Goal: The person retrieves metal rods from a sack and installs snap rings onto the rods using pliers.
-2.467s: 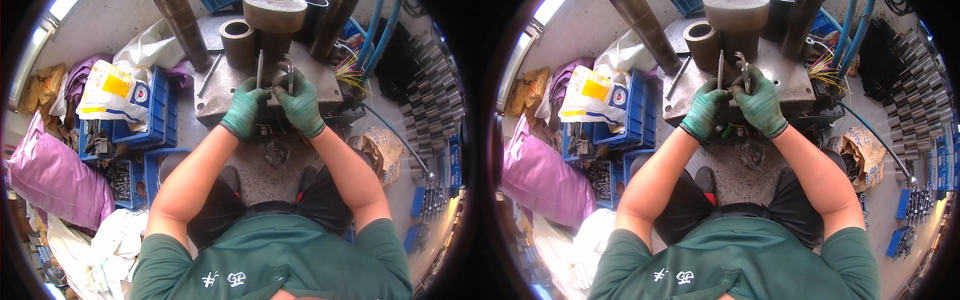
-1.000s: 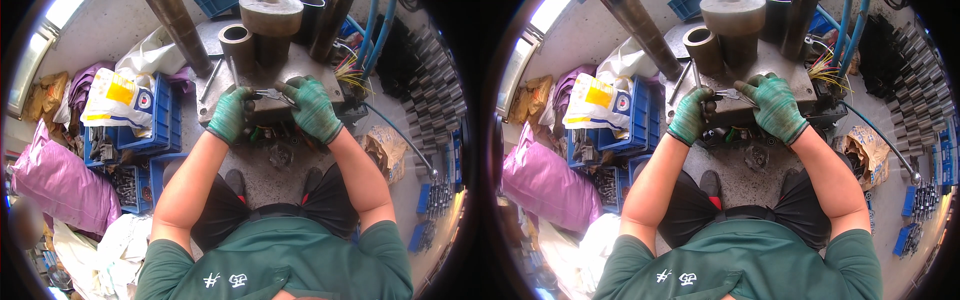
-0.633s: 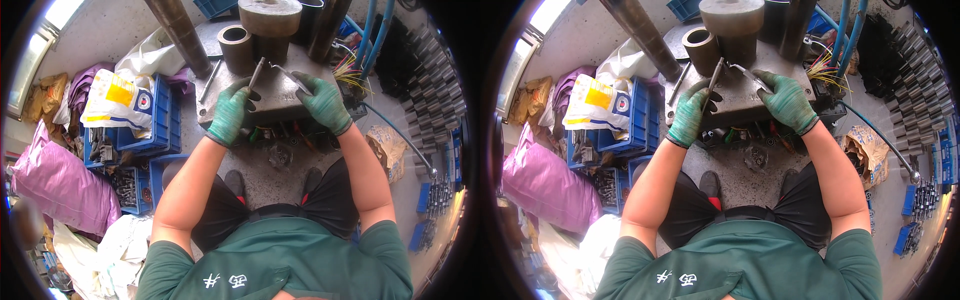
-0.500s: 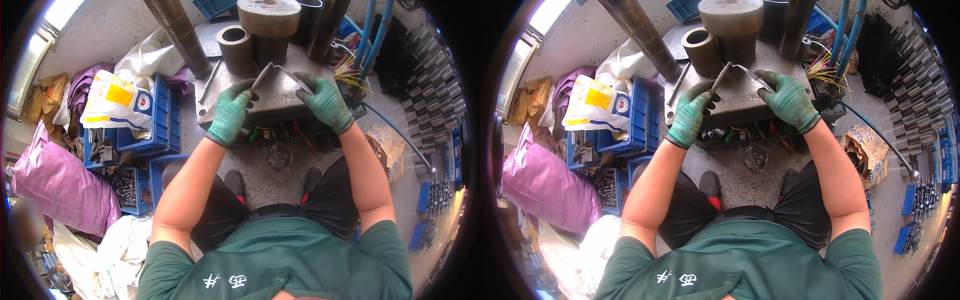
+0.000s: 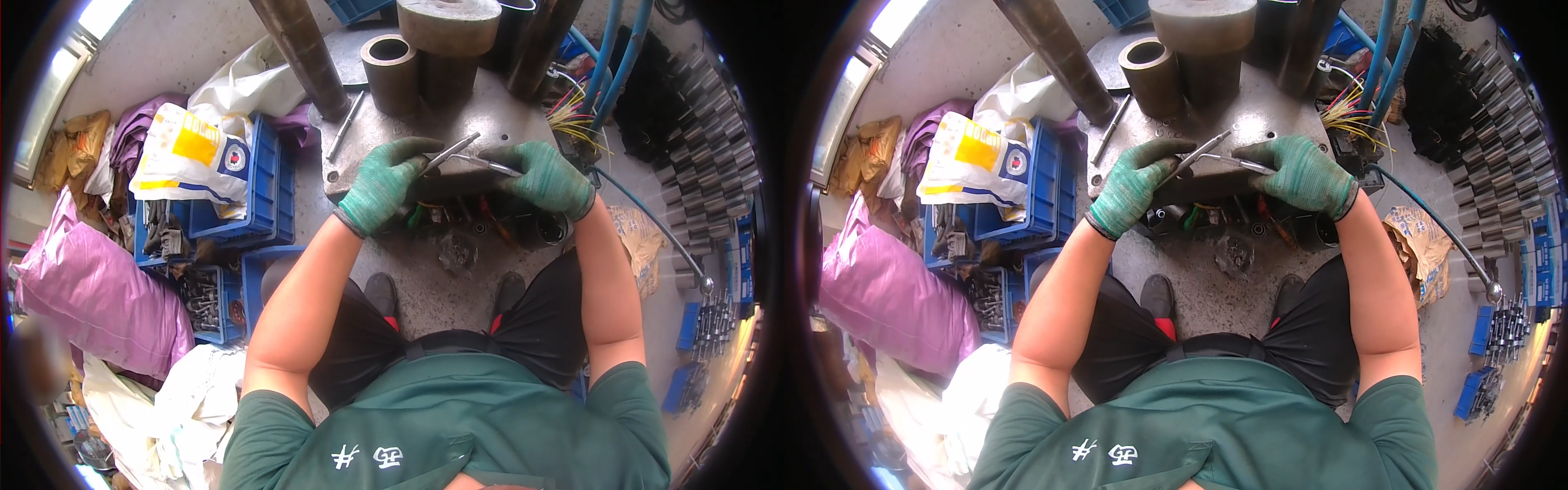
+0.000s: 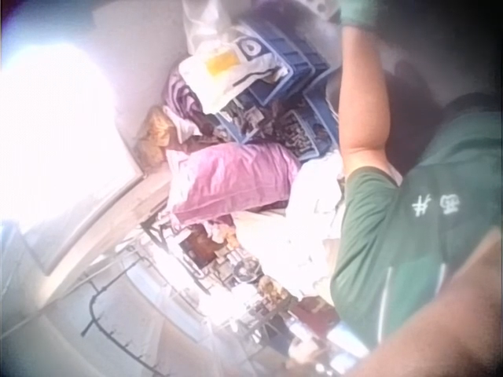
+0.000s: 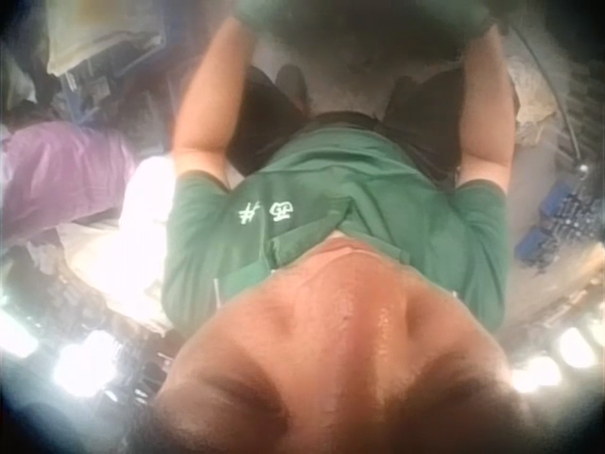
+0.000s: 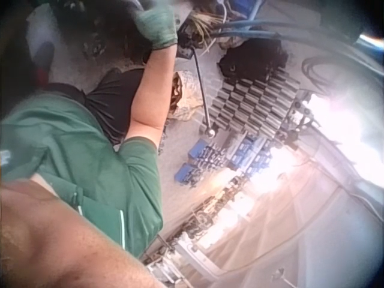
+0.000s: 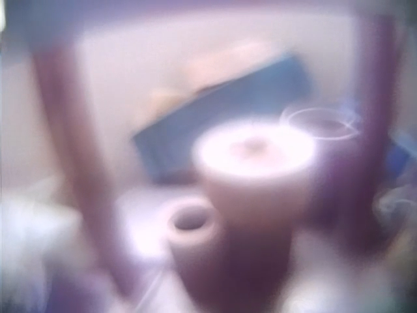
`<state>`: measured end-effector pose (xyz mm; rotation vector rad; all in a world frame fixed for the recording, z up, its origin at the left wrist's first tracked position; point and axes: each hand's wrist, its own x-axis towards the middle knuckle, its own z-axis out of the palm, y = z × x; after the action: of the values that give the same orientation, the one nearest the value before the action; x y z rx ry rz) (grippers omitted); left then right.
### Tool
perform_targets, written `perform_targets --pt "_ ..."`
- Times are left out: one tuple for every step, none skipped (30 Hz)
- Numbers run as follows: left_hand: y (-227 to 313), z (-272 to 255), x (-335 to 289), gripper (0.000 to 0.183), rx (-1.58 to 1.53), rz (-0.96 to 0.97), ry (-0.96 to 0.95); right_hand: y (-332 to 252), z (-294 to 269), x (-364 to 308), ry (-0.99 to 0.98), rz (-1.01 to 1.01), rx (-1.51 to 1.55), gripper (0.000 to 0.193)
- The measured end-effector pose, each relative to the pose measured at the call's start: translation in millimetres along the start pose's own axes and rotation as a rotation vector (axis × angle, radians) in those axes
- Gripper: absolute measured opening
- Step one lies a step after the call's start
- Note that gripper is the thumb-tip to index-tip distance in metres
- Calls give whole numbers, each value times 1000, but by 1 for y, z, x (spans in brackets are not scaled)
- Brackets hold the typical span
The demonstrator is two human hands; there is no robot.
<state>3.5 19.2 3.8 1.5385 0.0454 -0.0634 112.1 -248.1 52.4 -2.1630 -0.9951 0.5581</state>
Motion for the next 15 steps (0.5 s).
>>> perform_targets --pt "2 1 0 38 -3 -2 -1 -1 1 0 -4 -45 -38 51" --pt "5 3 -1 38 39 -18 0 -1 2 -1 -13 -33 -82 52" --pt "7 4 -1 40 82 -34 0 -4 3 -1 -15 -30 -81 52" --pt "5 4 0 40 81 -35 2 -9 2 -1 -39 -16 -95 52" --pt "2 3 0 41 82 -61 3 -12 2 -1 -63 -2 -108 52" --pt "-1 2 1 43 83 -88 5 -12 4 0 -66 -2 -108 52" --pt "0 3 2 43 83 -88 4 -11 4 -1 -67 1 -88 51" --pt "1 4 3 42 77 -100 -6 -11 4 -1 -69 4 -68 51" --pt "2 5 3 42 71 -112 -15 -11 4 -1 -68 5 -68 51" --pt "4 4 2 42 71 -113 -14 -10 5 -1 -50 -27 -71 51" --pt "6 3 1 41 -11 -168 -41 -10 5 -1 -31 -59 -74 51" --pt "8 1 1 40 -94 -223 -69 -7 8 0 -32 -60 -73 51" --pt "9 1 1 40 -94 -223 -70 -1 12 2 5 -136 -36 51" --pt "9 0 1 41 -195 -246 -85 4 15 3 43 -212 0 51" --pt "9 -1 1 42 -296 -269 -101 7 18 5 44 -212 0 51"
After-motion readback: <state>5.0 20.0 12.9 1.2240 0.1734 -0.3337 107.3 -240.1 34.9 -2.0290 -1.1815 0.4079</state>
